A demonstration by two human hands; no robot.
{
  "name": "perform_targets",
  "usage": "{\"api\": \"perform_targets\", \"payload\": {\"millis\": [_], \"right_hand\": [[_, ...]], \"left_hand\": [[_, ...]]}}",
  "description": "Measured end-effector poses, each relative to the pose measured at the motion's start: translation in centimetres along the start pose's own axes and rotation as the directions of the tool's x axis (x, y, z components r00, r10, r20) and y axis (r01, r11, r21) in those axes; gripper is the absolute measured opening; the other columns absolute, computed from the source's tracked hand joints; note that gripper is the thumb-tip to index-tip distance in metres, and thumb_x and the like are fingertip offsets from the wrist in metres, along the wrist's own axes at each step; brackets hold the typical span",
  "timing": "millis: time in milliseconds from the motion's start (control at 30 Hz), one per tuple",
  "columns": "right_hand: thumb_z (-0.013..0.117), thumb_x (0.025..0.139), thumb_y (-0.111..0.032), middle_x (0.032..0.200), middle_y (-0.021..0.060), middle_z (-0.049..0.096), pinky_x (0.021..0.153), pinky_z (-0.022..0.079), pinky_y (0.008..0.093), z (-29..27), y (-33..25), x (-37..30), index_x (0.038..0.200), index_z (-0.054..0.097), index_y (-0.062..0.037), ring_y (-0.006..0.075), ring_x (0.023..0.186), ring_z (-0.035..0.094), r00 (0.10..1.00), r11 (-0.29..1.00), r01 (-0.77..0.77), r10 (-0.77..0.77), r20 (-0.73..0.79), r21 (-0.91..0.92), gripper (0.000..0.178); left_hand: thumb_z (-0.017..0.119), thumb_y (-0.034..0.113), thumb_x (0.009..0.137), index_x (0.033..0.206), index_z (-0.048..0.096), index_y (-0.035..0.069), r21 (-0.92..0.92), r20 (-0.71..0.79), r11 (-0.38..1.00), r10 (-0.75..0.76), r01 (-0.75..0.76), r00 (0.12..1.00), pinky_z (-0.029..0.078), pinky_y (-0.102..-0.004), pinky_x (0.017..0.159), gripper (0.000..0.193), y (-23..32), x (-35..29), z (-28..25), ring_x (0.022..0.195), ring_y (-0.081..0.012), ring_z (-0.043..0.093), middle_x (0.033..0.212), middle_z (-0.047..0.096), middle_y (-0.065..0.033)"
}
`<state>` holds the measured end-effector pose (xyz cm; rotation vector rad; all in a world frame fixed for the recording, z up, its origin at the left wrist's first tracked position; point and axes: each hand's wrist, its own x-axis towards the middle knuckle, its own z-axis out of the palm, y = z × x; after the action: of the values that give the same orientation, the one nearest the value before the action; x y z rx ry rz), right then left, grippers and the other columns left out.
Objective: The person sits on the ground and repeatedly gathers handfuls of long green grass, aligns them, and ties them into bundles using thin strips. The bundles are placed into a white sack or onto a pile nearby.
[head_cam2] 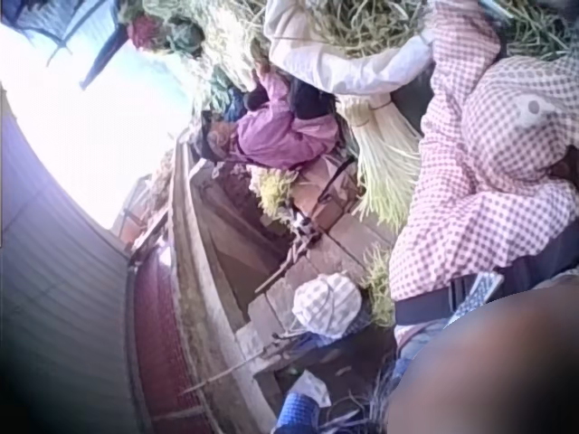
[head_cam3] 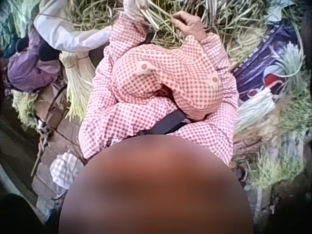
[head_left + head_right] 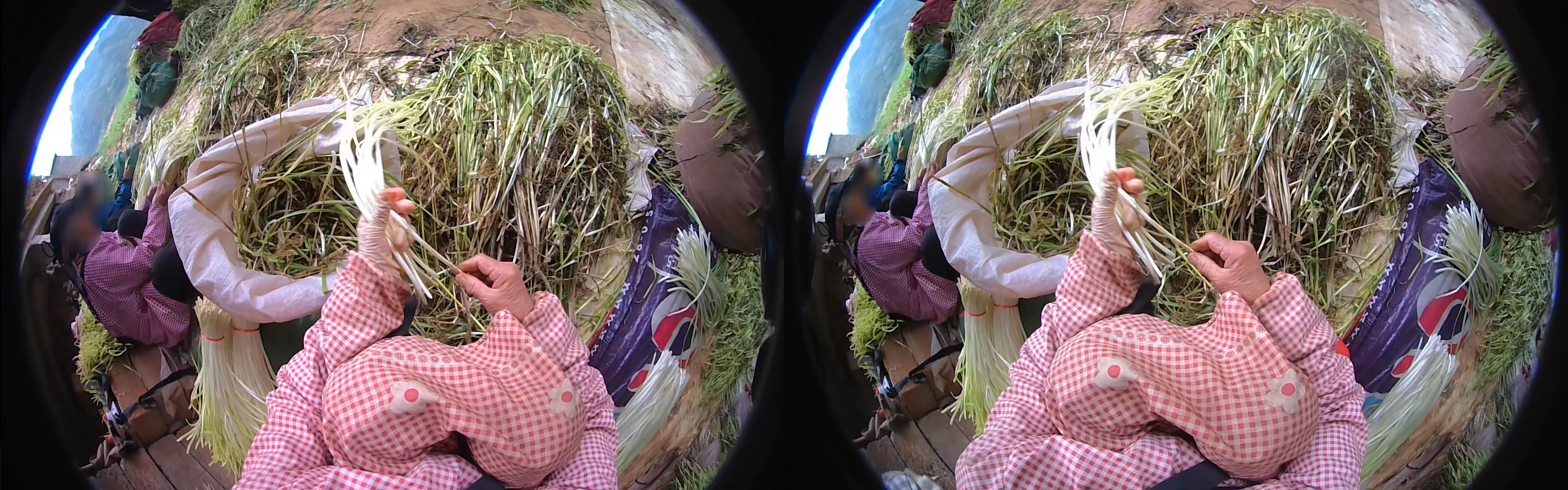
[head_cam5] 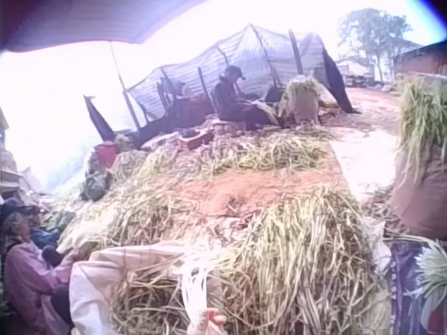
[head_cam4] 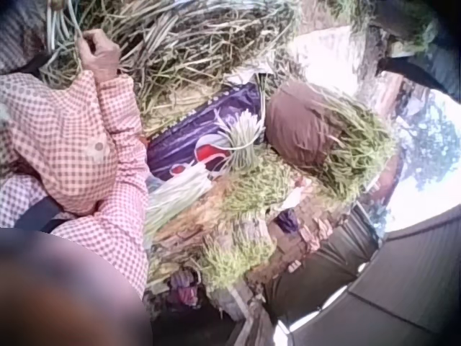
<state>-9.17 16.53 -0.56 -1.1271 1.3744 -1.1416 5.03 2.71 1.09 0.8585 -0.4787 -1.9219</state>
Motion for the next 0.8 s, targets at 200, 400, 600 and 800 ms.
{"api": "perform_targets", "payload": {"millis": [200,400,600,800], "right_hand": [[0.066,0.077,-0.014,0.069,0.0029,0.058,0.055,0.045,0.0208,0.4,-0.3,0.0,0.092,0.058,-0.0042,0.0079,0.06,0.054,0.973,0.972,-0.231,0.231,0.016,0.034,0.02],[0.067,0.076,-0.015,0.078,0.004,0.058,0.062,0.046,0.0235,0.9,-0.9,1.6,0.091,0.057,-0.0028,0.0096,0.068,0.055,0.998,0.999,-0.027,0.026,-0.065,-0.023,0.022],[0.061,0.081,-0.011,0.074,0.0012,0.056,0.059,0.044,0.0215,1.5,-0.2,2.9,0.09,0.056,-0.0008,0.0075,0.064,0.052,0.994,0.965,-0.091,0.103,-0.034,0.248,0.014],[0.055,0.085,-0.013,0.071,-0.0034,0.053,0.05,0.038,0.0178,1.2,0.5,2.6,0.088,0.056,-0.0061,0.0055,0.057,0.047,0.947,0.621,-0.306,0.272,0.168,0.721,0.007]], "left_hand": [[0.06,0.026,0.083,0.083,0.057,0.007,0.165,-0.007,0.959,-0.232,0.23,0.973,0.029,-0.0184,0.027,0.019,-0.4,-1.0,0.0,0.032,-0.0073,0.043,0.059,0.059,-0.0054],[0.061,0.026,0.082,0.083,0.058,0.007,0.245,-0.117,0.924,-0.274,0.295,0.955,0.028,-0.0204,0.031,0.019,-1.7,-1.1,0.0,0.036,-0.0079,0.04,0.067,0.059,-0.0055],[0.061,0.027,0.082,0.083,0.059,0.007,0.23,-0.02,0.91,-0.349,0.344,0.937,0.029,-0.0194,0.033,0.02,-2.3,-1.5,-0.1,0.038,-0.0069,0.041,0.072,0.06,-0.0058],[0.059,0.028,0.083,0.088,0.057,0.005,0.208,0.08,0.915,-0.368,0.346,0.926,0.028,-0.0188,0.031,0.023,-2.2,-1.5,-0.1,0.036,-0.0055,0.039,0.079,0.061,-0.0061]]}}
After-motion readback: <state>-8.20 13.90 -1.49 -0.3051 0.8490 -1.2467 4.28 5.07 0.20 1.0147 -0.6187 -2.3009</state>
